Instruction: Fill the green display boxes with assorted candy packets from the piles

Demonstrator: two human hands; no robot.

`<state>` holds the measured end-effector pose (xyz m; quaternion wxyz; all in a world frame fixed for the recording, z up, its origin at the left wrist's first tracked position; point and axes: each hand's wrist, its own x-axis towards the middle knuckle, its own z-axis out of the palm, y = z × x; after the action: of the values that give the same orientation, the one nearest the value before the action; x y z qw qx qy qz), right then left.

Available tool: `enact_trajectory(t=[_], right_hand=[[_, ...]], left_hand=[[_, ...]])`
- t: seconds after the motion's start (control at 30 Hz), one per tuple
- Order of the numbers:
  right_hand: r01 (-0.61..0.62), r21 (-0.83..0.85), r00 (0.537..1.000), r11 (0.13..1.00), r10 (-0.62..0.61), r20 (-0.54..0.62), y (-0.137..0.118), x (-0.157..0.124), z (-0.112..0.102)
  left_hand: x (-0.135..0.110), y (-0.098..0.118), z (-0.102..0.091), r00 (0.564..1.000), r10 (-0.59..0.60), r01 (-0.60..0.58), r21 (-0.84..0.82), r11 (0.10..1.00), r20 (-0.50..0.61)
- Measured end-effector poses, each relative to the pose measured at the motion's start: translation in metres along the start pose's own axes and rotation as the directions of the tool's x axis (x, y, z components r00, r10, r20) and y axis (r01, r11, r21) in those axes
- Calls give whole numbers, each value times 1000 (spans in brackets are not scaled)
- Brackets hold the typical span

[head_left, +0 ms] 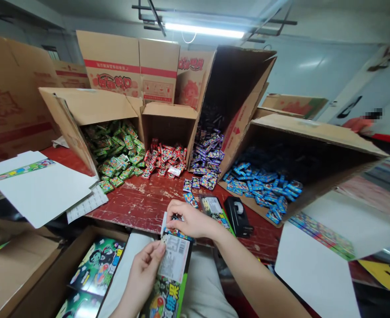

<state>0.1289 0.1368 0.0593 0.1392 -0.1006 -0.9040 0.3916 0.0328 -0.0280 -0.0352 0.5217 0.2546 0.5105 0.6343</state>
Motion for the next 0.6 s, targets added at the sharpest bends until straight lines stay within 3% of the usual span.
enact_trajectory(t=[0.17,0.3,0.37,0.47,0.6], right_hand=[[85,-20,994,996,-83,64,-3,6,-14],[76,50,982,996,-83,171,-15,9,-12],[19,93,996,996,-27,88,-13,6,-3],[-42,186,988,982,68,-136,0,-7,22],[21,297,993,955,16,-121,32,-25,63]], left_hand=[[1,-1,3,1000,-13,13,-18,1000,-9],[-4,6,8,998,-37,37,13,999,-45],[-6,9,6,994,-25,27,14,1000,-110],[-6,7,-6,984,-11,7,-27,1000,-177],[-2,-3,-19,985,-85,65,-135,989,-149]])
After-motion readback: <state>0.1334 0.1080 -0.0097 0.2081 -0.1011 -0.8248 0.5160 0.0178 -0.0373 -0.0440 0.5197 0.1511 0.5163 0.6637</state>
